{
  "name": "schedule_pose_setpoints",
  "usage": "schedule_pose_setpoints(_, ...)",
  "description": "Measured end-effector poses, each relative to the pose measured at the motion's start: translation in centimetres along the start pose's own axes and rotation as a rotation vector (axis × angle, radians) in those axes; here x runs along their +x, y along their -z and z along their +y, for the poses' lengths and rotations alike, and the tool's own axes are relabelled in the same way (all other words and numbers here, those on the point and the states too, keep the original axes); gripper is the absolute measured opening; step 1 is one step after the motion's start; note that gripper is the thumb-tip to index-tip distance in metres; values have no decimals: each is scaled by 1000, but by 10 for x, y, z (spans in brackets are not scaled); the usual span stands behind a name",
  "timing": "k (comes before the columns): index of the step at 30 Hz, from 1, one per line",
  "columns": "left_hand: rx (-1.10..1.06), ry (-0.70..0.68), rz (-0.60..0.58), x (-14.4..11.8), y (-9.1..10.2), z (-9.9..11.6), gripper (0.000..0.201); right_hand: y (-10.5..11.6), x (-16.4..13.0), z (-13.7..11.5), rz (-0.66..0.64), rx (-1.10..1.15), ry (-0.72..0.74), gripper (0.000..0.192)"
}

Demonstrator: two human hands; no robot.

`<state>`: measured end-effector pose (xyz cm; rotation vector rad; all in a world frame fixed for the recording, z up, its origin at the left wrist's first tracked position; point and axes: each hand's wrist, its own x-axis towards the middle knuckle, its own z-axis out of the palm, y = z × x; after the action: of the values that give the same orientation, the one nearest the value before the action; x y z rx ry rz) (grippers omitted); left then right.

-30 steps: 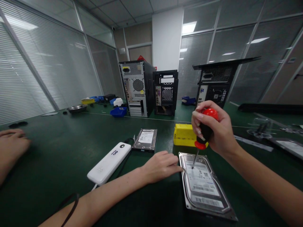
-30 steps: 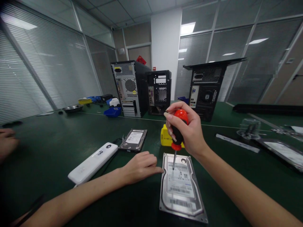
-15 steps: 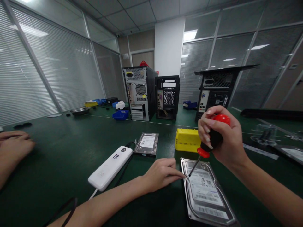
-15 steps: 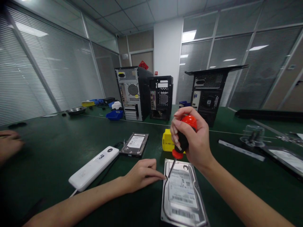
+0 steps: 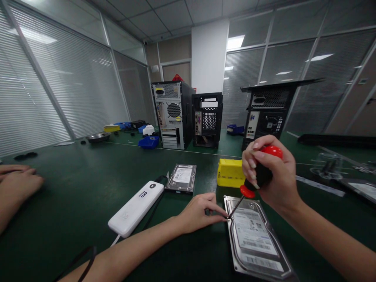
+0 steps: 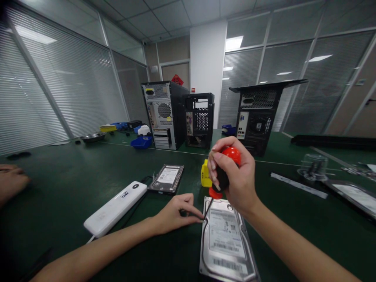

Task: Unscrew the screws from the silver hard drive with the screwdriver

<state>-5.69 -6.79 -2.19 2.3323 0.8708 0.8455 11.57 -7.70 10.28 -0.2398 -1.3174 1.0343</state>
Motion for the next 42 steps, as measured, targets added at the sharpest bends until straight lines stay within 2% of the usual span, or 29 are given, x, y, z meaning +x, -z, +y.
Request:
schedule_pose_setpoints(14, -161, 30, -16, 4, 2, 7, 18, 3, -1, 2, 3, 4, -18, 11)
schedule_pose_setpoints(27, -327, 154, -110, 6, 4, 0, 24, 3, 0, 6, -29, 13, 15, 6)
schedule_pose_setpoints(42, -348, 128, -127, 8, 4, 1, 26, -1, -2, 4, -39, -9, 7, 7)
